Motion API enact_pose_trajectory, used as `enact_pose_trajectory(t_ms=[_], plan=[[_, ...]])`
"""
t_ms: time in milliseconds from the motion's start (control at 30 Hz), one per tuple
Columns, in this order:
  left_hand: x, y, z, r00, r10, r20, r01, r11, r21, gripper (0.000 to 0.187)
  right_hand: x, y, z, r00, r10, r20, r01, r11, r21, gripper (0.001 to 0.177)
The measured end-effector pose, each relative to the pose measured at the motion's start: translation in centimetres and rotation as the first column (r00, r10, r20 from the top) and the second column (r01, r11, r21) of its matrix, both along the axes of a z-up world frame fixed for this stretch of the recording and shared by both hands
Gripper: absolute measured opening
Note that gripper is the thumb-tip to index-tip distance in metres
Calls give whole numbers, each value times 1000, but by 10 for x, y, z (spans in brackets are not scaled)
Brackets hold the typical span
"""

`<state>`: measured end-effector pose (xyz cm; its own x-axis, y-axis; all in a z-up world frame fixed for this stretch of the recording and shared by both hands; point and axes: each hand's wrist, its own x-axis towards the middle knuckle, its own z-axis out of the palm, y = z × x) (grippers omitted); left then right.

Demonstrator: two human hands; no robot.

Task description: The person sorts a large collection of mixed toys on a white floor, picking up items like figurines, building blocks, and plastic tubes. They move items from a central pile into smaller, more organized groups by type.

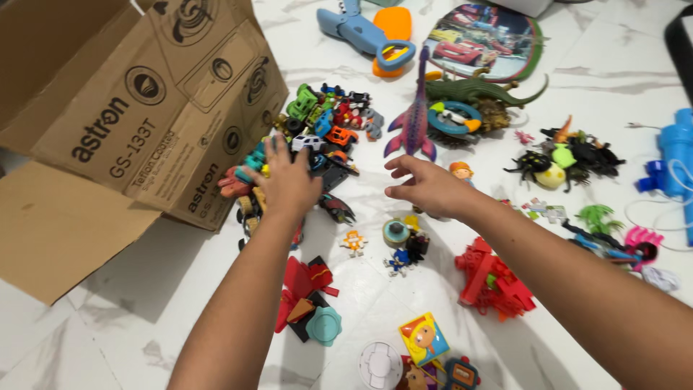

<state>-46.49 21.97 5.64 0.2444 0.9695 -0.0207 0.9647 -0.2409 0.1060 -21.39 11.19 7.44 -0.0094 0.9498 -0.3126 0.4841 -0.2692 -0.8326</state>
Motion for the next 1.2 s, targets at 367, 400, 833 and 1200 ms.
enact_pose_trajectory(t_ms=[367,400,833,1200], plan=[[116,-47,24,605,-271,749,457,888,-48,92,64,-61,45,994,-108,-18,109,976,191,100],[126,-53,27,594,-262,760,469,881,-63,84,73,-69,45,993,-112,34,102,971,218,94],[265,-162,82,586,-331,740,664,719,-205,30,209,-197,82,732,-185,656,82,979,185,25],[354,-243,48,542,-600,588,834,474,-284,52,359,-312,53,544,-127,829,219,976,6,19]])
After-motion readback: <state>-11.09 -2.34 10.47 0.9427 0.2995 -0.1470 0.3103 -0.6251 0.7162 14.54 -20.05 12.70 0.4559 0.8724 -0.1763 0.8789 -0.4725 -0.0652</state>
